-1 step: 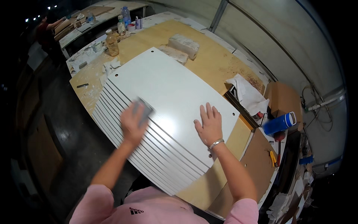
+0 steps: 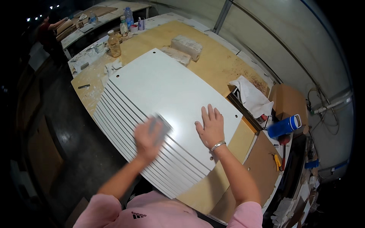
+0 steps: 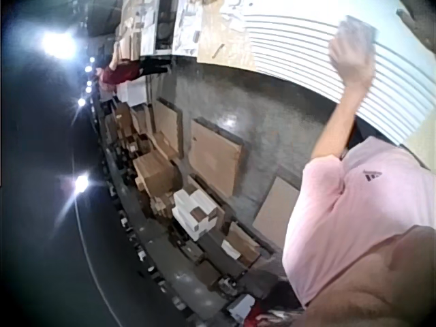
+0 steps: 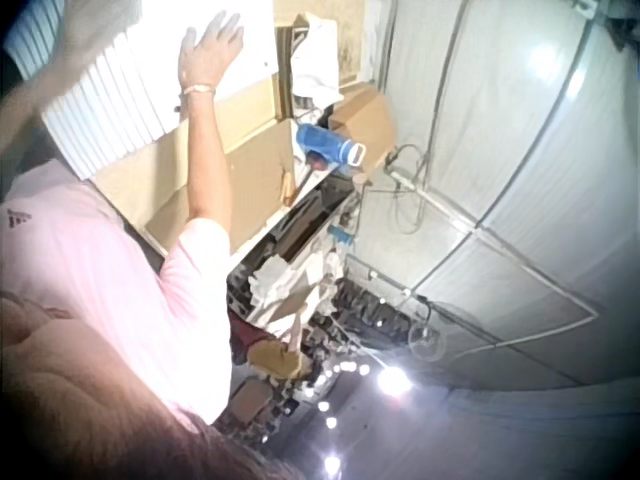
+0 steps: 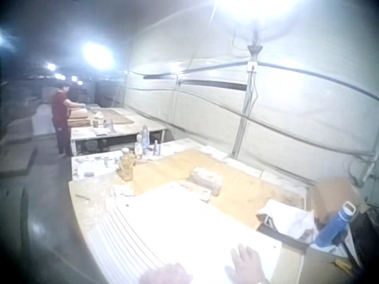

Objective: The person sands the surface and grooves of a white panel with a sanding block and wipes it with a cloth.

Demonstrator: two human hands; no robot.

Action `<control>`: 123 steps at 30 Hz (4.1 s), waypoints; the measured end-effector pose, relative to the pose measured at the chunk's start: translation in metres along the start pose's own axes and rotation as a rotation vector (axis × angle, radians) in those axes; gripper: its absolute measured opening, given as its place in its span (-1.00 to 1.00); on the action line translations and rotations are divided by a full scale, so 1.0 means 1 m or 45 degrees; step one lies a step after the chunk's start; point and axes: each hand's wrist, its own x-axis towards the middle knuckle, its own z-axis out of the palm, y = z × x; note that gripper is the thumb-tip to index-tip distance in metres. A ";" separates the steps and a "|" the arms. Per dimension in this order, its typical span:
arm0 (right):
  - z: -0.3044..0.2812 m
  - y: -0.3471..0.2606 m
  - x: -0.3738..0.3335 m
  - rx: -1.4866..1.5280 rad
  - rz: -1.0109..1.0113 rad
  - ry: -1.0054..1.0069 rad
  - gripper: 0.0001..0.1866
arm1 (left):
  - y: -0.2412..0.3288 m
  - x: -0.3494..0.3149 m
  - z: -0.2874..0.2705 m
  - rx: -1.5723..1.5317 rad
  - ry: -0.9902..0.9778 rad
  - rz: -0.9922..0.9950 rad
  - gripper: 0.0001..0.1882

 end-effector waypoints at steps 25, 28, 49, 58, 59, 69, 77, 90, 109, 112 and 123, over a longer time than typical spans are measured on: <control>-0.008 -0.004 0.000 0.074 0.130 -0.122 -0.29 | -0.077 -0.023 -0.003 0.281 0.212 -0.264 -0.28; -0.007 -0.017 0.004 0.123 0.108 -0.123 -0.30 | -0.175 -0.013 -0.037 0.416 0.381 -0.690 -0.31; -0.007 -0.009 0.004 0.111 0.102 -0.102 -0.30 | -0.231 0.032 -0.047 0.223 0.336 -0.672 -0.30; -0.005 -0.005 0.002 0.085 0.085 -0.033 -0.33 | 0.115 -0.121 0.018 -0.301 -0.203 -0.153 -0.49; -0.003 -0.004 0.003 0.084 0.073 -0.021 -0.33 | 0.134 -0.107 -0.004 -0.427 -0.215 0.093 -0.62; 0.002 -0.006 0.001 0.090 0.100 -0.009 -0.34 | 0.107 -0.130 0.025 -0.149 -0.021 -0.297 -0.36; -0.009 -0.016 -0.005 0.260 -0.026 -0.055 -0.33 | 0.130 -0.152 -0.016 -0.304 -0.139 -0.092 -0.33; -0.007 -0.040 -0.023 0.206 -0.091 -0.056 -0.36 | -0.020 -0.123 -0.015 -0.137 0.005 -0.290 -0.26; -0.016 -0.050 -0.014 0.127 -0.078 -0.160 -0.30 | -0.231 -0.028 -0.068 0.052 0.153 -0.088 -0.26; -0.017 -0.057 -0.010 0.162 -0.090 -0.168 -0.30 | -0.309 0.008 -0.085 0.194 0.338 -0.629 -0.33; -0.014 -0.046 -0.019 0.182 -0.060 -0.121 -0.34 | 0.027 -0.168 -0.066 -0.656 -0.256 -0.116 -0.46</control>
